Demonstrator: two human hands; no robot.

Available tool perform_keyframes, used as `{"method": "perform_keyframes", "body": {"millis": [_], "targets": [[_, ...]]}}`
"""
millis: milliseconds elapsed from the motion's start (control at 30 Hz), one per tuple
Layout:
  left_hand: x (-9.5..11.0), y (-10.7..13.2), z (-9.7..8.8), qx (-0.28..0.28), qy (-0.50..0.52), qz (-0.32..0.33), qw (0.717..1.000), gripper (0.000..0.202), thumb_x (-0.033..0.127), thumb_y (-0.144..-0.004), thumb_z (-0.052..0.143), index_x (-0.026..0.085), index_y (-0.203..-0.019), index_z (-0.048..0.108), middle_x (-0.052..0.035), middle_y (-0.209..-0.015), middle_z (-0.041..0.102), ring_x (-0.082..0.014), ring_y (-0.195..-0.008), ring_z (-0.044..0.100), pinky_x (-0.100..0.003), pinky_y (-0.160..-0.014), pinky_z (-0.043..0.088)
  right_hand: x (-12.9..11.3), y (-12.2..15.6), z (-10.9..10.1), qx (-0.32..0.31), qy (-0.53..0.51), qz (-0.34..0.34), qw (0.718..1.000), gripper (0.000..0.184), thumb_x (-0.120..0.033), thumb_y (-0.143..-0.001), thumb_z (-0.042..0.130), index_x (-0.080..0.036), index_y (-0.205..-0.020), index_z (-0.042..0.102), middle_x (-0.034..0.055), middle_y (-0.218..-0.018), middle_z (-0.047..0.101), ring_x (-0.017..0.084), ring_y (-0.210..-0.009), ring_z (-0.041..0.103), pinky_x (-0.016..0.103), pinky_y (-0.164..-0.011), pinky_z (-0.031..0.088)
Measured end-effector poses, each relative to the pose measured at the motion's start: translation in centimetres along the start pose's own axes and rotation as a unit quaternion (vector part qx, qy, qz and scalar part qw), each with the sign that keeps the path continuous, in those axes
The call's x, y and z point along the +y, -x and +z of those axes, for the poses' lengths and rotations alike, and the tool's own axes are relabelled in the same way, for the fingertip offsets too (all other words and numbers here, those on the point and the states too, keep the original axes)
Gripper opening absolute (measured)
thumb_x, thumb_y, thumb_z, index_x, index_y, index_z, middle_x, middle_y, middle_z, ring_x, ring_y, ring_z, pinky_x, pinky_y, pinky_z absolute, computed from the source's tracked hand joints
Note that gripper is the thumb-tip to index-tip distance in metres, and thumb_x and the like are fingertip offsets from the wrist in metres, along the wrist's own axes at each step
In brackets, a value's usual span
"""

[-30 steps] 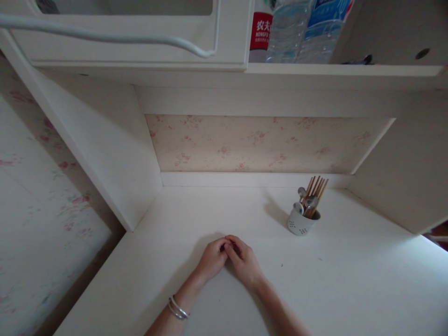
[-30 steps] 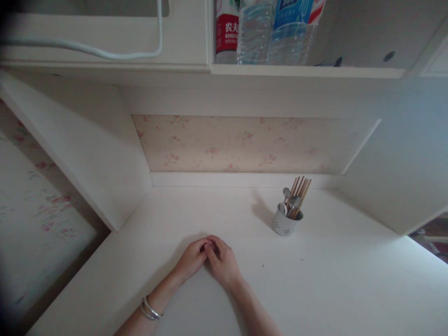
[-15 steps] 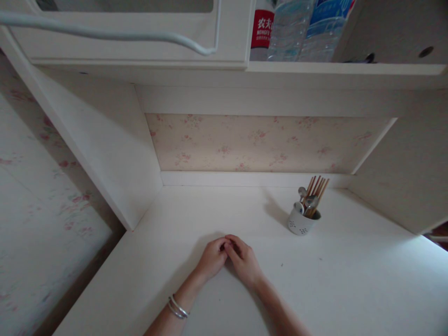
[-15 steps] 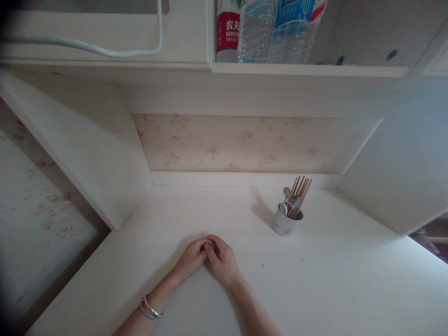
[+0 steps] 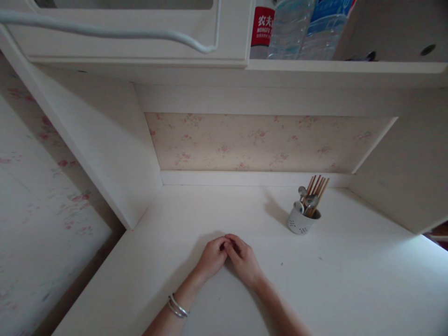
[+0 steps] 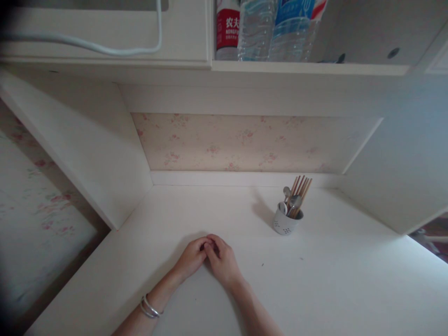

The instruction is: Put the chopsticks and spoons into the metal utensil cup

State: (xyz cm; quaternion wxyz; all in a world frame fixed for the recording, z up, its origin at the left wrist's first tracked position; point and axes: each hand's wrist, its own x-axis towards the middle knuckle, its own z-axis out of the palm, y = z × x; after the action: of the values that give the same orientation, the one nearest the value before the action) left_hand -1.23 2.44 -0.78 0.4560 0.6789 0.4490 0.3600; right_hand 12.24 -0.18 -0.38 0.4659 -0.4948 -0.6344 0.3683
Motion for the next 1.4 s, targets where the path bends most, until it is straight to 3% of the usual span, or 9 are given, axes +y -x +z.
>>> {"method": "perform_keyframes", "body": {"millis": [400,700,867,1400], "targets": [[0.23,-0.07,0.11,0.0,0.014,0.002,1.0,0.028,0.013,-0.077,0.047,0.015,-0.091,0.071,-0.0064,-0.092,0.073,-0.019,-0.088,0.065,-0.028,-0.081,0.048,0.0,-0.08,-0.07,-0.004,-0.008,0.007,1.0,0.029,-0.037,-0.093,0.052,-0.02,-0.112,0.066,0.0077,-0.107,0.071,0.021,-0.1,0.065,0.033,-0.091,0.05],[0.67,-0.16,0.0,-0.015,0.032,-0.011,0.999,0.027,0.028,-0.086,0.051,0.017,-0.1,0.07,-0.0076,-0.099,0.073,-0.0204,-0.092,0.066,-0.029,-0.086,0.049,0.37,-0.55,-0.16,0.023,-0.057,0.042,0.997,0.029,-0.043,-0.091,0.053,-0.02,-0.101,0.068,0.0072,-0.097,0.073,0.021,-0.092,0.067,0.033,-0.086,0.052],[0.27,-0.19,0.03,-0.002,-0.007,-0.016,1.0,0.024,0.024,-0.083,0.051,0.016,-0.094,0.071,-0.0062,-0.09,0.072,-0.0196,-0.085,0.064,-0.028,-0.08,0.048,0.41,-0.48,-0.16,0.023,-0.034,0.033,0.999,0.029,-0.042,-0.092,0.052,-0.02,-0.099,0.069,0.0068,-0.094,0.073,0.021,-0.088,0.066,0.032,-0.083,0.051],[0.06,-0.1,0.08,-0.003,-0.018,-0.014,1.0,0.024,0.022,-0.082,0.049,0.016,-0.092,0.07,-0.0052,-0.089,0.072,-0.0192,-0.085,0.063,-0.028,-0.077,0.046,0.55,-0.46,-0.07,0.019,-0.03,0.029,0.999,0.026,-0.039,-0.092,0.051,-0.021,-0.099,0.069,0.0053,-0.093,0.072,0.02,-0.088,0.066,0.031,-0.083,0.051]]}}
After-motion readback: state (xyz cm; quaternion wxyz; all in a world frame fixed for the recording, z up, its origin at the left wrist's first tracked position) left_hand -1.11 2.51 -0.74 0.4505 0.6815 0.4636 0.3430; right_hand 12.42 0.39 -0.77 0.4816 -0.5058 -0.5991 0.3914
